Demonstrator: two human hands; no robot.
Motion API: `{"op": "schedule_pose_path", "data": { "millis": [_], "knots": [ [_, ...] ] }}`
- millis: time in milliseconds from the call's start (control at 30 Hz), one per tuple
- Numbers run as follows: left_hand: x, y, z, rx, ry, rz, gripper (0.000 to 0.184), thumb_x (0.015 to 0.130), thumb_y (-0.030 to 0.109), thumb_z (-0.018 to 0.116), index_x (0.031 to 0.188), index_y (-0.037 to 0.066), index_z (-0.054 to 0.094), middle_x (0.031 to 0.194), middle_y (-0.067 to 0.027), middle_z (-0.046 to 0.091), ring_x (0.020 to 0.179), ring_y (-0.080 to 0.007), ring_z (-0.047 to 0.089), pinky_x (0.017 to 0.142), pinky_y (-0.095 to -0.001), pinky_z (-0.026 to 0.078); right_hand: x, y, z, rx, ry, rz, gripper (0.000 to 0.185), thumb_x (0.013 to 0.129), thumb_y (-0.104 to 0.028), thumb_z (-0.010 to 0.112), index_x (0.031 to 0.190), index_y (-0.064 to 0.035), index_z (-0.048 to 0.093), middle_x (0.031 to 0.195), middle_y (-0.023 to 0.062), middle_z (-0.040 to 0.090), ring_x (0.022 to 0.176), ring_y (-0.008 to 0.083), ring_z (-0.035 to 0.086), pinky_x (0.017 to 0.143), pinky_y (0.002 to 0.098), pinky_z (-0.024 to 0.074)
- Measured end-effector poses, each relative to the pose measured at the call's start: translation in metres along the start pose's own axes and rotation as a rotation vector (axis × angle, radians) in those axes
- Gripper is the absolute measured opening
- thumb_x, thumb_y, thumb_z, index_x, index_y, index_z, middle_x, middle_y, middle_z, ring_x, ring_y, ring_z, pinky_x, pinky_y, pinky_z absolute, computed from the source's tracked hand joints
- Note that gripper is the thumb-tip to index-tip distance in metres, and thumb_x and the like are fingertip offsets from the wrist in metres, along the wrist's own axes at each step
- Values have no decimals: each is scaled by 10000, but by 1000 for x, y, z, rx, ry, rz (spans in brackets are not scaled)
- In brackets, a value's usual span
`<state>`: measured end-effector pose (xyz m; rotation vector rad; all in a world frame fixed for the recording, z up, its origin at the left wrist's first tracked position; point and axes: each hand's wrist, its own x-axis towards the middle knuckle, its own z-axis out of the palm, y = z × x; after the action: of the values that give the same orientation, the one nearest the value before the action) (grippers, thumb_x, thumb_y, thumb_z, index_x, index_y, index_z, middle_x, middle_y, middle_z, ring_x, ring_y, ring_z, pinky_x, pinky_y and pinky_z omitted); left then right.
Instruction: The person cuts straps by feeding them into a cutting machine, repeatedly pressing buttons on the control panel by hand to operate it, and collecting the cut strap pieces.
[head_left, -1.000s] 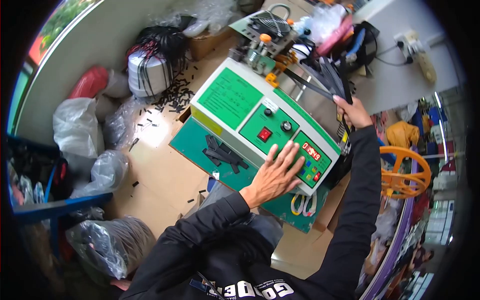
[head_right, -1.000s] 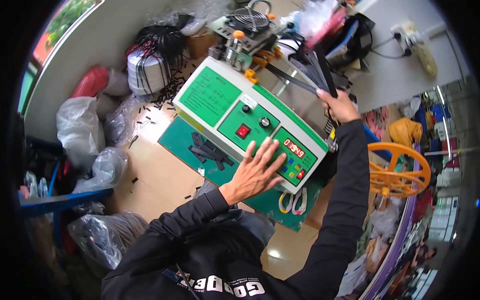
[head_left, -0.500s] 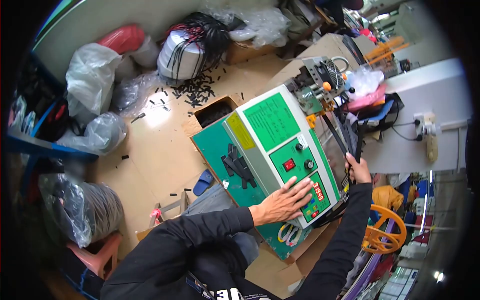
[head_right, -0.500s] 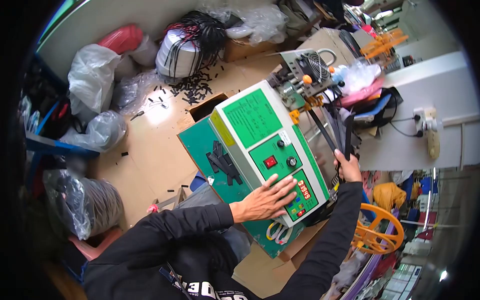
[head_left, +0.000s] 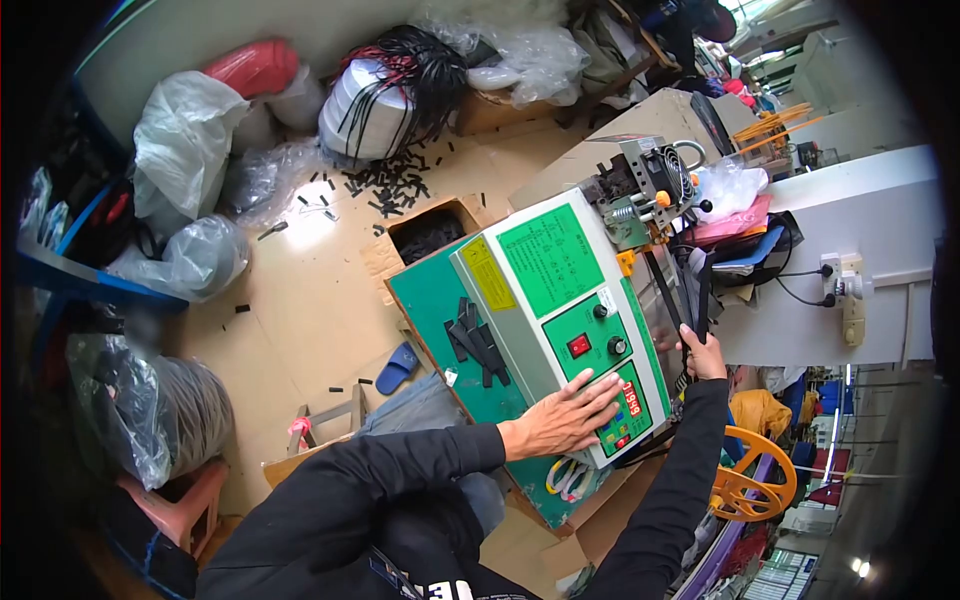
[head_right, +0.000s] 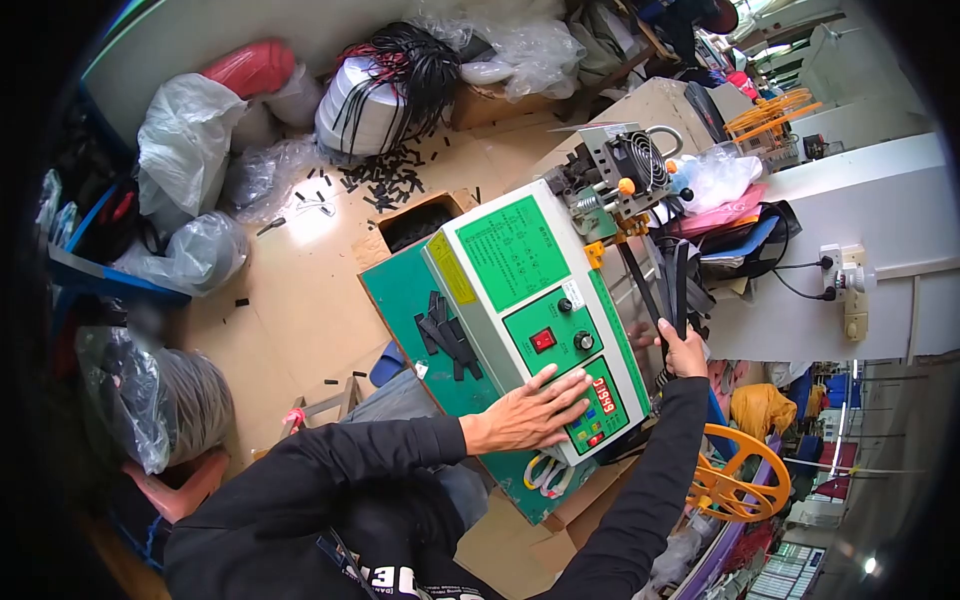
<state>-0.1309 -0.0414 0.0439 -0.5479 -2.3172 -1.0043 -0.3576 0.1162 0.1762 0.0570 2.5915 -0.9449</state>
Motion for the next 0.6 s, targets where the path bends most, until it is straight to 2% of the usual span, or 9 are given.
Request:
{"op": "schedule_pose_path", "data": {
  "millis": [133, 267, 600],
  "knots": [
    [-1, 0, 1, 7, 5, -4, 504, 850, 324, 416, 1250, 20, 380, 1441, -189, 206, 1369, -287, 136, 1114, -456, 43, 2, 1, 0, 1, 4, 11, 270, 822, -332, 611, 875, -74, 550, 683, 37, 589, 324, 40, 271, 299, 197, 178],
    [0, 1, 0, -6, 6, -5, 501, 854, 325, 418, 1252, 23, 383, 1442, -186, 206, 1370, -282, 137, 1115, -452, 47, -6, -5, 5, -38, 53, -25, 343, 818, -393, 611, 753, -60, 555, 489, -29, 412, 326, 32, 241, 320, 201, 175],
    [0, 1, -3, 28, -51, -22, 501, 897, 362, 395, 1294, 58, 367, 1459, -153, 198, 1372, -265, 138, 1112, -445, 9, -5, 0, 6, -12, 83, -58, 343, 819, -393, 608, 741, -63, 557, 471, -40, 375, 324, 38, 243, 320, 203, 171]
  ]
}}
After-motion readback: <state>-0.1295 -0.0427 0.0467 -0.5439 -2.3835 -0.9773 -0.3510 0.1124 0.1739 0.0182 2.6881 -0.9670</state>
